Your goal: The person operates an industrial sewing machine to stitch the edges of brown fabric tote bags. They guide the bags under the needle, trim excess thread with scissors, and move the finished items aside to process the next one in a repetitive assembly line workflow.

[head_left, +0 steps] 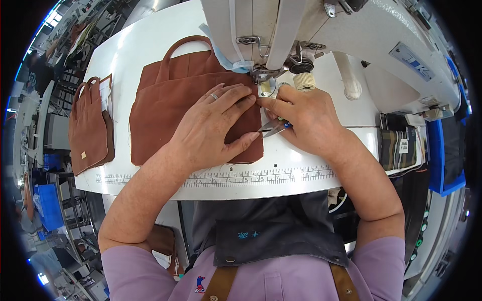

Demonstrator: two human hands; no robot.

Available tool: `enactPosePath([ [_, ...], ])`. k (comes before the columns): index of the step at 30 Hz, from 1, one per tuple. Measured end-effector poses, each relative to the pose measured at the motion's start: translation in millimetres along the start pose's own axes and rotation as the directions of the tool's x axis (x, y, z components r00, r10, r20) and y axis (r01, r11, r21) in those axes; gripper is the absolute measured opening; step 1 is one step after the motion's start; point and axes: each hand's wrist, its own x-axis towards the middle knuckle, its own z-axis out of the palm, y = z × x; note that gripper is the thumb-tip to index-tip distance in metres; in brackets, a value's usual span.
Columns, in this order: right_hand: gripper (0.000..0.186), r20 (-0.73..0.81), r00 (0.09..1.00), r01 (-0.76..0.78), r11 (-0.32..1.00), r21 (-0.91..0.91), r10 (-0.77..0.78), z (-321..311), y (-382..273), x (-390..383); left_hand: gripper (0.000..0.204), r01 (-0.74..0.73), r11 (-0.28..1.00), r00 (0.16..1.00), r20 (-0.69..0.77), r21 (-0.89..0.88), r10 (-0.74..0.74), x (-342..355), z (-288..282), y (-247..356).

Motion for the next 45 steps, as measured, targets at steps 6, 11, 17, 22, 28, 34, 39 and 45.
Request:
enactPosePath([
  [6,0.038,-0.012,0.998,-0.062,0.997,-0.052,0.061,4.9,1.9,4.1,0.059,-0.02,0.999,0.996,-0.09,0.036,0.023,9.7,4.9,-9.9],
  [11,0.037,0.029,0.993,-0.108,0.993,-0.055,0.11,4.7,2.6,4.2,0.053,0.026,0.999,0.993,-0.118,-0.036,-0.03,18.2,6.9,-15.7],
  [17,0.03,0.003,0.992,-0.126,0.991,0.048,0.126,4.0,11.1,0.6,0.058,0.029,0.999,0.99,-0.134,-0.044,-0.034,19.7,6.9,-23.3],
  [22,0.022,0.017,0.992,-0.128,0.991,0.047,0.127,0.7,14.2,-1.9,0.06,-0.047,0.999,0.991,-0.123,0.002,0.047,15.2,-9.5,-18.9],
  [28,0.013,0.018,1.0,-0.018,0.984,0.177,0.015,2.8,18.0,-2.8,0.049,-0.105,0.992,0.994,-0.021,-0.069,0.104,5.3,-8.4,0.5],
  [34,0.013,-0.049,0.999,0.023,0.981,0.192,-0.013,5.4,17.1,-1.8,0.034,0.018,0.984,0.995,-0.09,-0.176,-0.034,7.7,-1.9,4.4],
  [39,0.016,-0.047,0.998,0.04,0.982,0.182,-0.032,-0.4,17.5,-4.8,0.041,0.089,0.952,0.988,-0.091,-0.293,-0.121,7.3,-3.6,-5.0],
  [45,0.017,-0.085,0.995,0.067,0.974,0.218,-0.049,6.3,13.7,-0.1,0.039,0.029,0.999,0.999,-0.019,-0.023,-0.03,7.8,-0.1,2.4],
])
